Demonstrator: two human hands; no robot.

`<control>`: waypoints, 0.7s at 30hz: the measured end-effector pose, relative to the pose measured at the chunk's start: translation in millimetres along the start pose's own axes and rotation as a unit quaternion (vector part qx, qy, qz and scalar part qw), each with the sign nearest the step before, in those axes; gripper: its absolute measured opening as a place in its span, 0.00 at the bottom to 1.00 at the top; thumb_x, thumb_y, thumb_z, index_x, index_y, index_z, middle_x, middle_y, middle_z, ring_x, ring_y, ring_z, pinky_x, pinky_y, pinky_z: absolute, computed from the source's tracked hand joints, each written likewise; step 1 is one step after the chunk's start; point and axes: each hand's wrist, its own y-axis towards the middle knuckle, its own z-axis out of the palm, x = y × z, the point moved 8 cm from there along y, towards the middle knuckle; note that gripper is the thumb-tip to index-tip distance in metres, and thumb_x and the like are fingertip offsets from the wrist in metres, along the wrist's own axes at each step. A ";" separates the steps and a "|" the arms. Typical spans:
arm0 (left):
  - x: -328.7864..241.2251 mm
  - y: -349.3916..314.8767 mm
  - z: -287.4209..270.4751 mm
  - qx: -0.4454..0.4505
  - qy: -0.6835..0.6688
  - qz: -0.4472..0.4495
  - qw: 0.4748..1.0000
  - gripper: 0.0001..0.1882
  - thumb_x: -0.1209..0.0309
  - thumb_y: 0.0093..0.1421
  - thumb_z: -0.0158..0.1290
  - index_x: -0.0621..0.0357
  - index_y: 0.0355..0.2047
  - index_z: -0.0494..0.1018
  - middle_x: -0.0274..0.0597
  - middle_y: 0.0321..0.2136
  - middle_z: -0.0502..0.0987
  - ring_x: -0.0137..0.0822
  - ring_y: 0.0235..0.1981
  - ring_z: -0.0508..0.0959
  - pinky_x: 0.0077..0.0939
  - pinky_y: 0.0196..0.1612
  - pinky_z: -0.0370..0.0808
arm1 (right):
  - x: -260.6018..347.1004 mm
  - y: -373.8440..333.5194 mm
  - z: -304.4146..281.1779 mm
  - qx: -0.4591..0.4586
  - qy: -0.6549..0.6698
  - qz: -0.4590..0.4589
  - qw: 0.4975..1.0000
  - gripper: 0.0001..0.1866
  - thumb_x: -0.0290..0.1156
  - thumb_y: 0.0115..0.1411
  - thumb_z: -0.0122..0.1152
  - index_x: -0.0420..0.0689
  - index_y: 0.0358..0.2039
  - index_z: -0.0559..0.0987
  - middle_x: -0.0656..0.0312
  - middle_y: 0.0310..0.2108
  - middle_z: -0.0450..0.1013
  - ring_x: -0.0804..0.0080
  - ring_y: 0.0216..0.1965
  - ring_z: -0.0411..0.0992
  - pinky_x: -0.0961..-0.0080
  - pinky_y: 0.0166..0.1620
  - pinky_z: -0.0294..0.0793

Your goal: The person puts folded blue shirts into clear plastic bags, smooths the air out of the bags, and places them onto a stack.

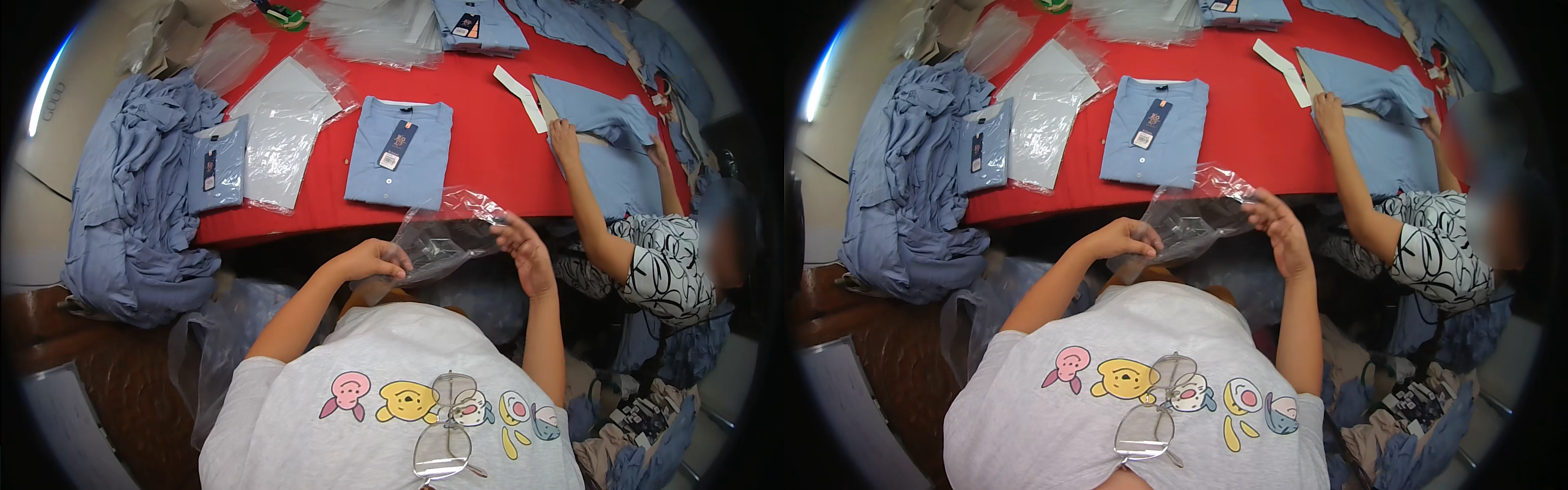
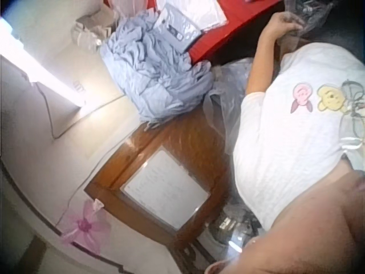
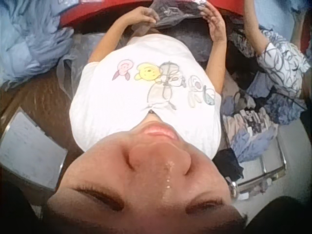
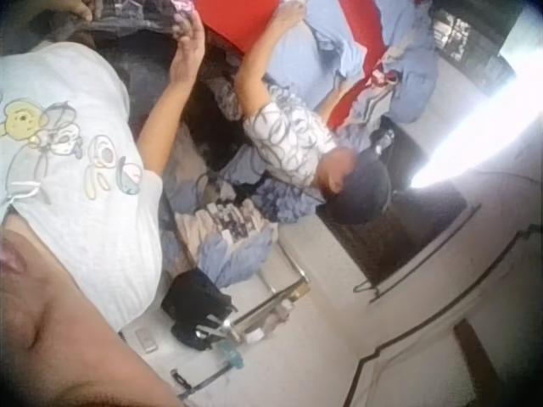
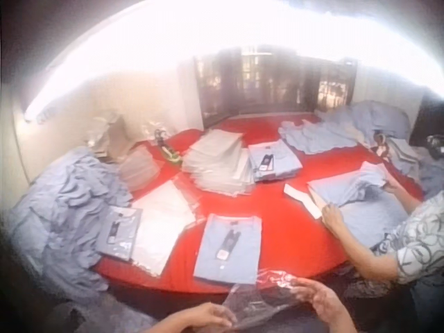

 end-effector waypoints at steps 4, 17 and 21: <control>23.3 -2.3 -7.9 -0.002 -0.012 -0.012 1.000 0.20 0.72 0.61 0.71 0.62 0.53 0.82 0.38 0.40 0.87 0.28 0.43 0.83 0.27 0.52 0.78 | -36.4 -1.4 1.7 -0.010 -0.090 0.058 0.994 0.23 0.30 0.60 0.77 0.39 0.55 0.83 0.57 0.45 0.84 0.74 0.46 0.79 0.78 0.53 0.76; -158.7 63.0 -195.5 -0.392 0.424 0.271 0.770 0.19 0.71 0.69 0.57 0.57 0.59 0.79 0.51 0.63 0.77 0.54 0.65 0.74 0.48 0.69 0.69 | -127.2 1.9 141.7 0.144 -0.234 0.221 0.936 0.09 0.23 0.70 0.63 0.40 0.46 0.88 0.57 0.42 0.87 0.69 0.44 0.85 0.73 0.49 0.83; -148.6 113.6 -241.6 -0.424 0.467 0.233 0.740 0.21 0.72 0.67 0.57 0.57 0.60 0.78 0.50 0.63 0.76 0.53 0.66 0.72 0.46 0.72 0.68 | -106.3 9.2 149.1 0.170 -0.499 0.140 0.838 0.10 0.28 0.65 0.65 0.49 0.44 0.90 0.55 0.40 0.87 0.56 0.42 0.85 0.64 0.49 0.82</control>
